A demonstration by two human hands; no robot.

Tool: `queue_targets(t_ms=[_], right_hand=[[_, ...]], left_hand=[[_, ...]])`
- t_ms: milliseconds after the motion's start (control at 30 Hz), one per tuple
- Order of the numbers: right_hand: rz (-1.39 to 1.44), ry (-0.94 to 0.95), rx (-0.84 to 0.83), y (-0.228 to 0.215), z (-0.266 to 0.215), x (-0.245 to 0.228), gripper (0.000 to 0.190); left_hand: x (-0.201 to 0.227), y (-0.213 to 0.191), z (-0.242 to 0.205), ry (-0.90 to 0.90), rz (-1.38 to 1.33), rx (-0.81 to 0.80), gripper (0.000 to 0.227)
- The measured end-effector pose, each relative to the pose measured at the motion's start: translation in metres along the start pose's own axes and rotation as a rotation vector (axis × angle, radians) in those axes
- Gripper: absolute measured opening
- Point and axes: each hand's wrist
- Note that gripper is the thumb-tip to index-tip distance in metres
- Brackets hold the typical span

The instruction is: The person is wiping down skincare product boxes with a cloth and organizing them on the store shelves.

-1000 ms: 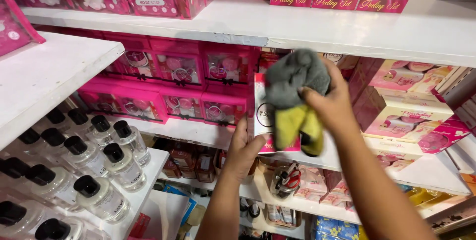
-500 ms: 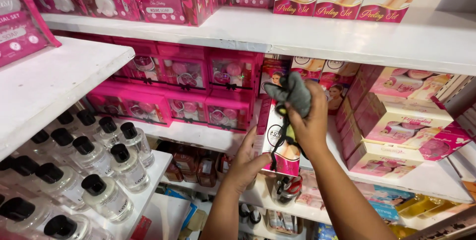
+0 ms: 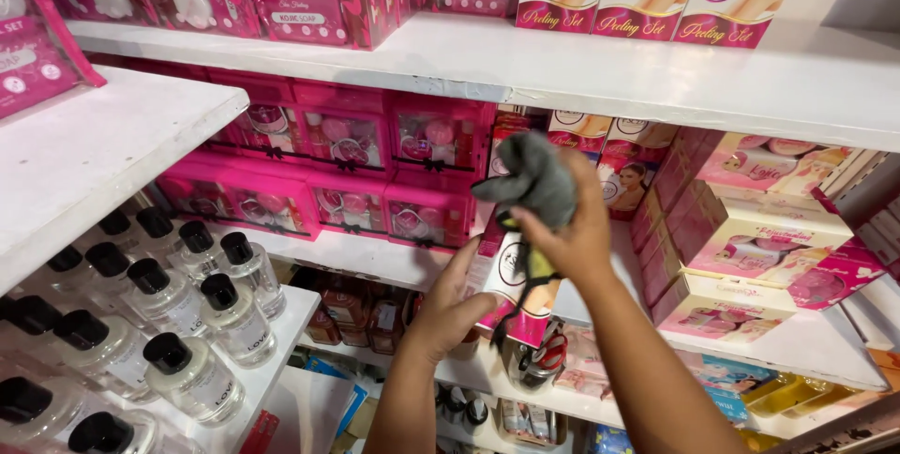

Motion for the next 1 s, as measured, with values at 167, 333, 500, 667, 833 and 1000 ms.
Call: queue_targets(t_ms=[167,333,500,667,833,1000], right_hand=[[0.563,0.644,-0.154,-0.028,-0.018,0.087,0.067],[0.91,0.889,-0.085,-0.038,-0.065,0.14,0.054],[1.096,0.848,0.144,-0.015,-0.109,0.099,0.049],[1.294,0.804,0.386,0.018,-0.114,-0.015,0.045],[0.653,0.878,0.642,0.031,-0.091,-0.093,0.052],[-0.306,0.303,0.27,0.036,-0.092,-0.08,0.061]], left_hand=[[0.021,-0.016,-0.014,0.016,-0.039,-0.093,0.083],[0.019,-0.008,-0.011,0.071,-0.151,-0.177,0.086],[0.007,0.023,-0.003,0.112,-0.494,0.058,0.08],[0.013,0.031,-0.006,0.062,-0.515,0.269,0.071],[-0.023,0.033,0.004,0.024,-0.371,0.402,0.071],[-0.073,0.04,0.005,0.172,-0.209,0.389,0.087]])
Point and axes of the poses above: each hand's wrist, its own z-axis towards the middle knuckle, its own y-axis out of the palm, x = y × z, and after that the axes turned 2 degrees about -x, right-handed
